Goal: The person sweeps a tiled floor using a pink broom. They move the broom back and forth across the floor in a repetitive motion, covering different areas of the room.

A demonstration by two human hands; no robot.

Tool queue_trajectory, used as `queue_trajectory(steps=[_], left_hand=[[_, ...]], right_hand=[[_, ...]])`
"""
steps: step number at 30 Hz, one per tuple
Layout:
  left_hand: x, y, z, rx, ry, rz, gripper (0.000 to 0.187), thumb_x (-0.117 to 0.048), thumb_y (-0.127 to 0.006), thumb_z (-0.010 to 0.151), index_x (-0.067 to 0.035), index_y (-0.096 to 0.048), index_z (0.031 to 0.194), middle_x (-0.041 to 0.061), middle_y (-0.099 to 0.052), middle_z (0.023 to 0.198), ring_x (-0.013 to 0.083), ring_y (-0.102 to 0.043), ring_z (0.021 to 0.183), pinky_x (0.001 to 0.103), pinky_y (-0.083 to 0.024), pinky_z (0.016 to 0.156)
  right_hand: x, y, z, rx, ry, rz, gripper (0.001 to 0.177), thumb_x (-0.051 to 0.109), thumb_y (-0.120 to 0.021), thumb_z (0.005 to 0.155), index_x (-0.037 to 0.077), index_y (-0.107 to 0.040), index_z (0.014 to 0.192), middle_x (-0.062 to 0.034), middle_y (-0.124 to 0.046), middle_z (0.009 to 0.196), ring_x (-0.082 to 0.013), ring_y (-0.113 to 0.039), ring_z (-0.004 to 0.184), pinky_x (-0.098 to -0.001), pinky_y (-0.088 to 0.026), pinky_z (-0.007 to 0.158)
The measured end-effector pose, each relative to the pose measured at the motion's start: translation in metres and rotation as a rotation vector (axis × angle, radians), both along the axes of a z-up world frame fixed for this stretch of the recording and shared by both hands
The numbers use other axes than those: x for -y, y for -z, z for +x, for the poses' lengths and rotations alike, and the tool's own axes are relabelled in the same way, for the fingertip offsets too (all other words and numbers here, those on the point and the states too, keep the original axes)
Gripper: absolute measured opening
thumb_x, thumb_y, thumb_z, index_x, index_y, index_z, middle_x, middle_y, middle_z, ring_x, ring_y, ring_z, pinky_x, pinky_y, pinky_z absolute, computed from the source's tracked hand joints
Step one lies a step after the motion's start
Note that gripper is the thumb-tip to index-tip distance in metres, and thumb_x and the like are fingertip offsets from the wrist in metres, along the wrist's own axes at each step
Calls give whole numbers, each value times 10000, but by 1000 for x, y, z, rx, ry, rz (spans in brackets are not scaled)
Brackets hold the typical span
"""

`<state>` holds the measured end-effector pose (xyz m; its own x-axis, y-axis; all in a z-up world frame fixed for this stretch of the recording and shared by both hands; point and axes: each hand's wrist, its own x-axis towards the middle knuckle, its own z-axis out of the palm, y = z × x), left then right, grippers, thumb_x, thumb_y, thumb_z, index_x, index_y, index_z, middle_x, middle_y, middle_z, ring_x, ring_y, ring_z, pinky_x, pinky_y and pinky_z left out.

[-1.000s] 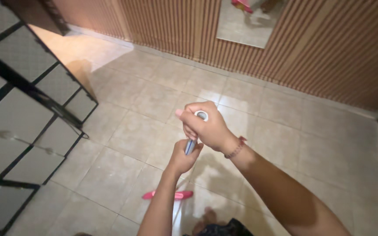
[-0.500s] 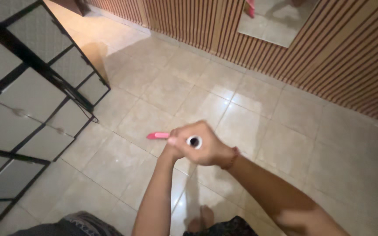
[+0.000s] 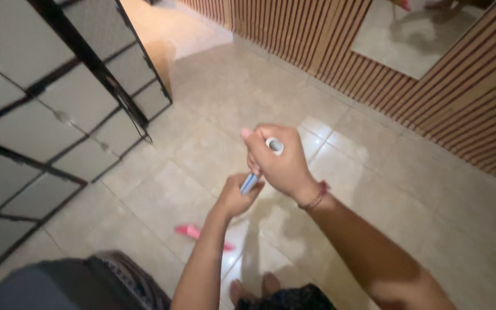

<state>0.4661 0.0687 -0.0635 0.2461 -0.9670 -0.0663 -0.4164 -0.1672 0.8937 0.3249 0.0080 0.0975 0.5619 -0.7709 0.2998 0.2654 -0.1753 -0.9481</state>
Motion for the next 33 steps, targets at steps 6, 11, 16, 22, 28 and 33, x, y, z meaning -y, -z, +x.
queue_trajectory(steps=[6, 11, 16, 22, 28, 33], left_hand=[[21, 70, 38, -258, 81, -272, 197, -200, -673, 881, -18, -650, 952, 95, -676, 918, 130, -643, 844, 320, -541, 702], [-13, 117, 85, -206, 203, -657, 156, -174, -655, 952, -33, -681, 1013, 46, -646, 958, 137, -629, 913, 333, -521, 809], [-5, 48, 124, -56, 297, -436, 195, -173, -689, 864, -18, -694, 982, 128, -694, 999, 175, -648, 925, 360, -554, 769], [-58, -64, 164, 104, 116, 69, 309, -262, -713, 896, 27, -695, 789, 152, -695, 682, 202, -645, 644, 404, -514, 643], [-97, -29, 190, -48, 101, 16, 200, -227, -710, 847, -33, -714, 796, 119, -714, 688, 166, -651, 637, 375, -528, 655], [-69, 17, 189, 14, 122, -233, 277, -184, -692, 799, -37, -688, 1034, 143, -729, 909, 170, -663, 834, 379, -533, 722]], right_hand=[[-29, 22, 34, -45, -128, -302, 278, 92, -665, 999, 18, -611, 736, -54, -599, 680, -131, -560, 667, -320, -496, 723], [-64, 38, 66, -46, -248, -703, 220, 91, -699, 922, 66, -629, 715, -70, -638, 696, -261, -625, 694, -449, -451, 864], [-75, -15, 97, -153, -200, -341, 268, 158, -718, 957, 32, -656, 729, -39, -621, 654, -120, -593, 606, -291, -467, 564], [-88, -62, 157, 6, 142, -101, 386, 168, -640, 1028, 54, -548, 671, -1, -570, 578, -54, -519, 516, -244, -405, 473], [-109, -21, 198, -37, 138, 43, 408, 169, -612, 1024, 55, -549, 637, 5, -571, 553, -55, -517, 487, -246, -414, 455], [-98, -19, 174, -143, 97, -278, 368, 148, -644, 1030, 23, -600, 687, -16, -567, 640, -65, -523, 613, -261, -414, 533]])
